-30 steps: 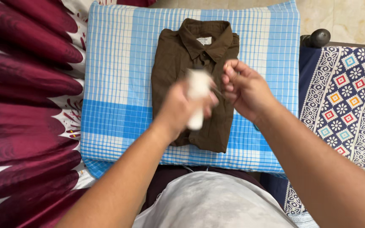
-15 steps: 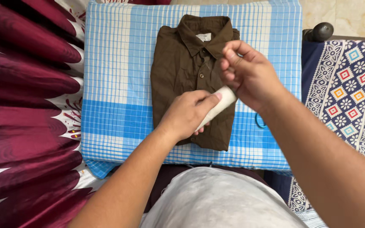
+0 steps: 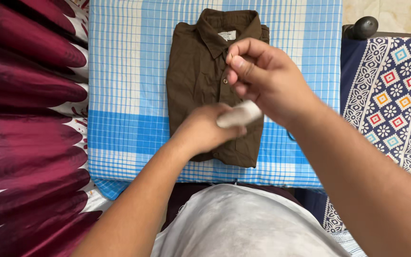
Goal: The person sews a button onto a brown button-up shirt laid on a bed. They thread a needle, stitch through the button and shirt fabric repeatedly, then cut the thread with scissors and set the spool down.
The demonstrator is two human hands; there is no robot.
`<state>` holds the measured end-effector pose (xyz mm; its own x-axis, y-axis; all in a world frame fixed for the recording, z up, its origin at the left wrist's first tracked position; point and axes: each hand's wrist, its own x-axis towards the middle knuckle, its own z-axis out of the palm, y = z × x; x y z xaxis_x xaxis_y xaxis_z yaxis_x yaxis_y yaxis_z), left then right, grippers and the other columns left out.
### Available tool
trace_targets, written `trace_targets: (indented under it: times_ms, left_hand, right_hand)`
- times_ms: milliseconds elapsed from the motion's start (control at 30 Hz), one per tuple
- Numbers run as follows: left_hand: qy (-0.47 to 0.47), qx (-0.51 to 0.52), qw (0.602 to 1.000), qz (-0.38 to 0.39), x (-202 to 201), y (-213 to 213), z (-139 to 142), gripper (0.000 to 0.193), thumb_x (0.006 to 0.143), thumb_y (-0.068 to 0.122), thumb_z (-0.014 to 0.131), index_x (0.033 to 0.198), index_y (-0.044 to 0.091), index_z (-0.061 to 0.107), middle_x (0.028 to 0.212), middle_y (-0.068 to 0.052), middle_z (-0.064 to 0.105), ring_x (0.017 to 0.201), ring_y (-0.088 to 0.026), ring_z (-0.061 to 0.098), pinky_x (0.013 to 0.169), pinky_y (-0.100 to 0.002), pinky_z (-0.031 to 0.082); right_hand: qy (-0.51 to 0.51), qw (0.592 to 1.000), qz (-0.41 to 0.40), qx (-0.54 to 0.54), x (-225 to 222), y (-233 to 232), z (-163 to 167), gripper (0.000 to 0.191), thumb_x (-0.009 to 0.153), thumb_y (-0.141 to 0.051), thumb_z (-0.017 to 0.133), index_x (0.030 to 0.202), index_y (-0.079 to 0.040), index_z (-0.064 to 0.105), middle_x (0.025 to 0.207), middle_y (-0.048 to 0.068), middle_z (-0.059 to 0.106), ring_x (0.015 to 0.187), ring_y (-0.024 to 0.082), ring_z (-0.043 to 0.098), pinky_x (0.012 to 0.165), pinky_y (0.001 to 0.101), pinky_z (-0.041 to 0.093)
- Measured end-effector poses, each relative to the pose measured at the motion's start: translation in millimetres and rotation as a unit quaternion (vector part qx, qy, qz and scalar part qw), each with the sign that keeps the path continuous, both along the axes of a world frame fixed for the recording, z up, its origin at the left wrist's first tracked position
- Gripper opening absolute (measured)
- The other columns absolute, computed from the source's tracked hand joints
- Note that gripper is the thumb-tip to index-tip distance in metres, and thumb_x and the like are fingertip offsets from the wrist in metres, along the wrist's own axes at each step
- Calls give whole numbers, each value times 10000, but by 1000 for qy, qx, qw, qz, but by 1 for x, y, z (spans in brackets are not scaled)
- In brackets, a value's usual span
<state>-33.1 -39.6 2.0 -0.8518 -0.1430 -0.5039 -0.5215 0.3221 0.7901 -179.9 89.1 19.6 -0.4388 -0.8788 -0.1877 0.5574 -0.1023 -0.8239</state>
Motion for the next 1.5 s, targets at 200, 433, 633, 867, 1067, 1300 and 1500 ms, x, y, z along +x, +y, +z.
trace_targets:
  times_ms: [200,433,633,867,1067,1300,1500]
  left_hand:
    - [134,199,969,-51,10,-6,-5,455,766,228,785,1164,44,663,981,-62,712,870,-149,678,780,-330,562]
    - [72,294,866,397,3,-8,-34,280,850,219,716,988,-5,621,777,-99,643,661,-198,643,602,-305,532]
    - [138,-105,974,144,14,3,-31,455,721,167,750,1140,33,632,952,-115,728,872,-248,718,740,-372,556]
    - [153,67,985,-40,7,11,0,343,764,215,771,1057,60,682,959,-79,749,890,-218,732,794,-352,573]
    - [186,277,888,314,0,-12,-9,227,854,182,777,986,39,661,854,-73,672,688,-151,661,617,-307,542]
    - [91,47,957,270,-8,-11,-33,252,845,222,732,1021,44,698,872,-95,754,700,-178,726,595,-333,572]
    - [104,-148,975,-129,-2,-17,2,389,749,242,763,1109,109,694,963,-153,763,902,-324,731,770,-425,565]
  right_hand:
    - [-105,991,-63,45,-13,13,-35,45,1082,-135,597,1090,-91,602,882,-7,605,702,65,508,635,202,431]
    - [-149,981,-123,7,32,34,-45,43,1074,-133,593,1079,-93,607,852,1,606,692,76,493,624,211,412]
    - [5,998,-36,53,30,27,-18,92,1052,-146,613,1107,-73,619,873,-8,618,736,79,511,644,202,418]
    - [-73,996,17,48,-6,21,-26,68,1058,-131,604,1076,-66,611,870,-9,612,718,73,491,633,205,407]
    - [-148,987,-58,-27,17,21,-46,54,1071,-133,597,1071,-80,609,857,-4,605,699,79,486,607,207,390]
    - [-46,996,68,27,37,20,-14,90,1048,-154,619,1078,-69,625,865,-4,624,746,79,541,661,208,451]
    - [-17,1000,15,-21,-3,13,-1,79,1071,-137,626,1122,-77,619,892,3,630,752,92,557,675,217,450]
